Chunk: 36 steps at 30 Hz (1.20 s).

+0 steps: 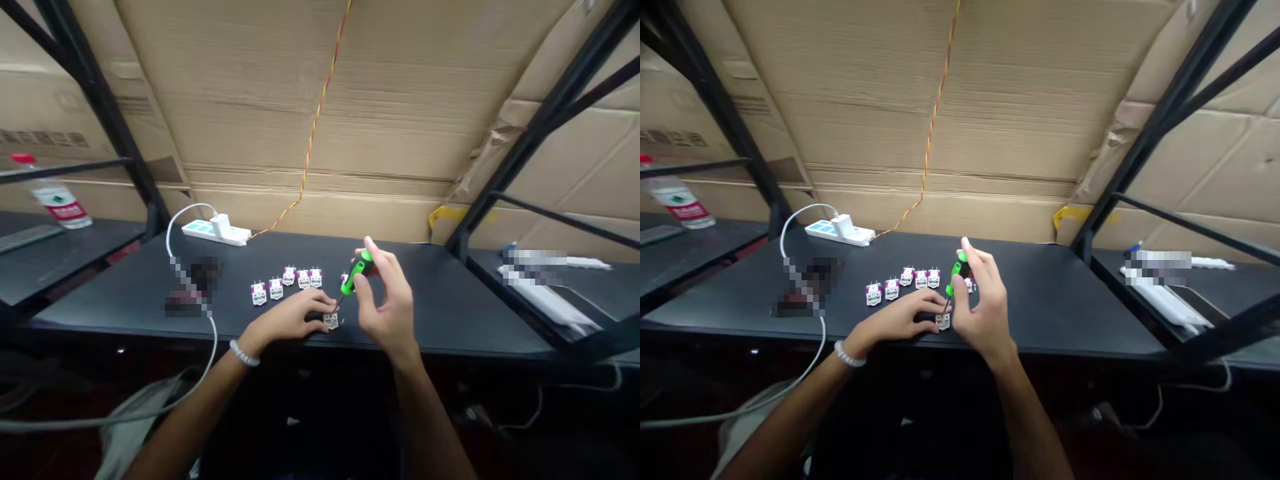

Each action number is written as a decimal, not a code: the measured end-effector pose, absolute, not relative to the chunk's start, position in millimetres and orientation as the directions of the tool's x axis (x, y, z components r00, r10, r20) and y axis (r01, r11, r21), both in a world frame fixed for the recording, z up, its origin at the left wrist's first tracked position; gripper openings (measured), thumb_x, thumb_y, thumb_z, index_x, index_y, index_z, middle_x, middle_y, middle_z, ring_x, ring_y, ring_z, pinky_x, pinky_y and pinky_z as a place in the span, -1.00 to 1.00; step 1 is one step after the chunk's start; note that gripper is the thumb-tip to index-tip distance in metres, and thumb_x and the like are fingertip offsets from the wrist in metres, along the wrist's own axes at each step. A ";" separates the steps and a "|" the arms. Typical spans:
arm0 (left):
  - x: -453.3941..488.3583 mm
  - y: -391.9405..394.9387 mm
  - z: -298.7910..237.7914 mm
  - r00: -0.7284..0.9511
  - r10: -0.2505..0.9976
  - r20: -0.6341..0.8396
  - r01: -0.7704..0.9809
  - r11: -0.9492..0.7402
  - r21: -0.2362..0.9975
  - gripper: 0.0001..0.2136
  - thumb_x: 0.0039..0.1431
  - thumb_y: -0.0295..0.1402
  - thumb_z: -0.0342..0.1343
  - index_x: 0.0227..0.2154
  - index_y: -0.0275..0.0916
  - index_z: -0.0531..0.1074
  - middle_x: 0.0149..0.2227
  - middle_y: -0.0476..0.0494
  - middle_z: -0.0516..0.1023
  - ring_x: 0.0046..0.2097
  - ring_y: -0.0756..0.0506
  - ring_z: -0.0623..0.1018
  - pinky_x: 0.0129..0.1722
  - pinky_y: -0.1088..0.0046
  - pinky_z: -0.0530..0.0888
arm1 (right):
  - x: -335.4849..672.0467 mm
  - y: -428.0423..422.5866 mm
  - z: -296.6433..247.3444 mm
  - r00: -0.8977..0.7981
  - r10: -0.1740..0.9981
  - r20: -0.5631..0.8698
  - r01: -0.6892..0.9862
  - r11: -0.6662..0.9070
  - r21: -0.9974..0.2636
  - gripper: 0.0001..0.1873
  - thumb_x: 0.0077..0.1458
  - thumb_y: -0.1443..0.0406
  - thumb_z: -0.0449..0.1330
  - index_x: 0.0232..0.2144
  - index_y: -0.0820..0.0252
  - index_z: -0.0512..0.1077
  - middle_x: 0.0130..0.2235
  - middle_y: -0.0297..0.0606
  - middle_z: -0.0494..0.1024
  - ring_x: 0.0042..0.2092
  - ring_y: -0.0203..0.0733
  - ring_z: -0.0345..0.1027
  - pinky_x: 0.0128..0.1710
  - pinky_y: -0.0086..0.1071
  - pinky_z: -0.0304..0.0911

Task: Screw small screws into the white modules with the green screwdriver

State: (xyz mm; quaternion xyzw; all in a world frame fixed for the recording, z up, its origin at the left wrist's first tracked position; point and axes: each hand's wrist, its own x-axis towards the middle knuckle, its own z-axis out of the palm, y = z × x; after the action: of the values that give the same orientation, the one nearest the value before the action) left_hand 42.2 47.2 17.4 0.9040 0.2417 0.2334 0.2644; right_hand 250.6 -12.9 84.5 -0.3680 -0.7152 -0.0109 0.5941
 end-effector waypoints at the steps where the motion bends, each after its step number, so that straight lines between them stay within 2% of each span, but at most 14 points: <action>1: 42.2 47.4 17.3 0.774 0.560 0.296 0.312 -0.744 0.591 -0.69 0.27 -0.32 0.38 0.06 -0.15 0.65 0.14 -0.25 0.61 0.20 -0.24 0.56 0.30 0.14 0.45 | 250.3 -12.7 83.8 -0.023 0.515 0.857 0.535 0.730 -0.425 -0.38 0.36 0.38 0.13 0.42 0.01 0.29 0.07 -0.08 0.55 0.03 -0.03 0.52 0.05 -0.07 0.52; 9: 41.3 49.8 12.1 0.773 0.557 0.303 0.301 -0.743 0.597 -0.65 0.28 -0.28 0.37 0.11 -0.14 0.63 0.16 -0.26 0.60 0.22 -0.24 0.55 0.31 0.15 0.43 | 257.1 -11.2 80.5 0.042 0.512 0.858 0.512 0.726 -0.458 -0.37 0.35 0.35 0.16 0.42 -0.01 0.29 0.09 -0.08 0.52 0.02 -0.02 0.51 0.02 -0.08 0.51; 18: 41.6 41.1 25.0 0.790 0.545 0.280 0.327 -0.761 0.560 -0.67 0.36 -0.34 0.27 0.15 -0.14 0.53 0.21 -0.25 0.54 0.25 -0.24 0.51 0.33 0.14 0.41 | 286.8 2.2 80.6 0.158 0.474 0.866 0.597 0.653 -0.466 -0.40 0.31 0.28 0.22 0.37 0.05 0.36 0.04 -0.10 0.52 0.01 -0.01 0.50 0.02 -0.05 0.52; 22: 44.6 35.4 26.7 0.823 0.498 0.274 0.312 -0.799 0.514 -0.57 0.38 -0.46 0.15 0.25 -0.03 0.47 0.35 -0.19 0.42 0.36 -0.26 0.39 0.42 0.03 0.31 | 286.7 5.9 81.4 0.137 0.461 0.877 0.622 0.649 -0.438 -0.40 0.31 0.29 0.21 0.37 0.03 0.36 0.02 -0.10 0.52 -0.04 -0.03 0.48 -0.04 -0.08 0.52; 26: 48.0 33.7 23.4 0.835 0.488 0.254 0.320 -0.807 0.496 -0.51 0.38 -0.53 0.06 0.29 0.01 0.45 0.43 -0.11 0.36 0.37 -0.27 0.33 0.44 -0.09 0.26 | 283.3 6.3 81.2 0.133 0.473 0.871 0.607 0.655 -0.449 -0.41 0.32 0.28 0.20 0.37 0.04 0.36 0.04 -0.08 0.52 -0.01 -0.01 0.49 -0.01 -0.06 0.53; 32: 49.0 34.0 24.3 0.838 0.499 0.223 0.331 -0.788 0.519 -0.55 0.42 -0.49 0.05 0.30 -0.07 0.45 0.37 -0.13 0.47 0.37 -0.27 0.30 0.42 -0.07 0.27 | 283.4 4.8 81.2 0.134 0.477 0.868 0.591 0.665 -0.457 -0.41 0.32 0.30 0.20 0.37 0.04 0.35 0.05 -0.09 0.51 -0.02 -0.04 0.49 -0.01 -0.07 0.52; 36: 48.6 33.9 25.6 0.838 0.499 0.219 0.334 -0.787 0.518 -0.57 0.42 -0.49 0.07 0.27 -0.05 0.48 0.35 -0.15 0.48 0.37 -0.26 0.33 0.42 -0.05 0.28 | 286.4 2.7 82.9 0.147 0.458 0.877 0.605 0.660 -0.446 -0.41 0.32 0.29 0.21 0.37 0.06 0.36 0.04 -0.08 0.51 0.01 -0.01 0.49 -0.02 -0.08 0.53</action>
State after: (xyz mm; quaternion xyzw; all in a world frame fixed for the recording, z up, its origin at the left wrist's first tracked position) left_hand 48.6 33.9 25.6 0.9290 0.2242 0.1749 0.2366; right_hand 286.4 2.7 82.9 -0.4086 -0.6506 -0.0574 0.6375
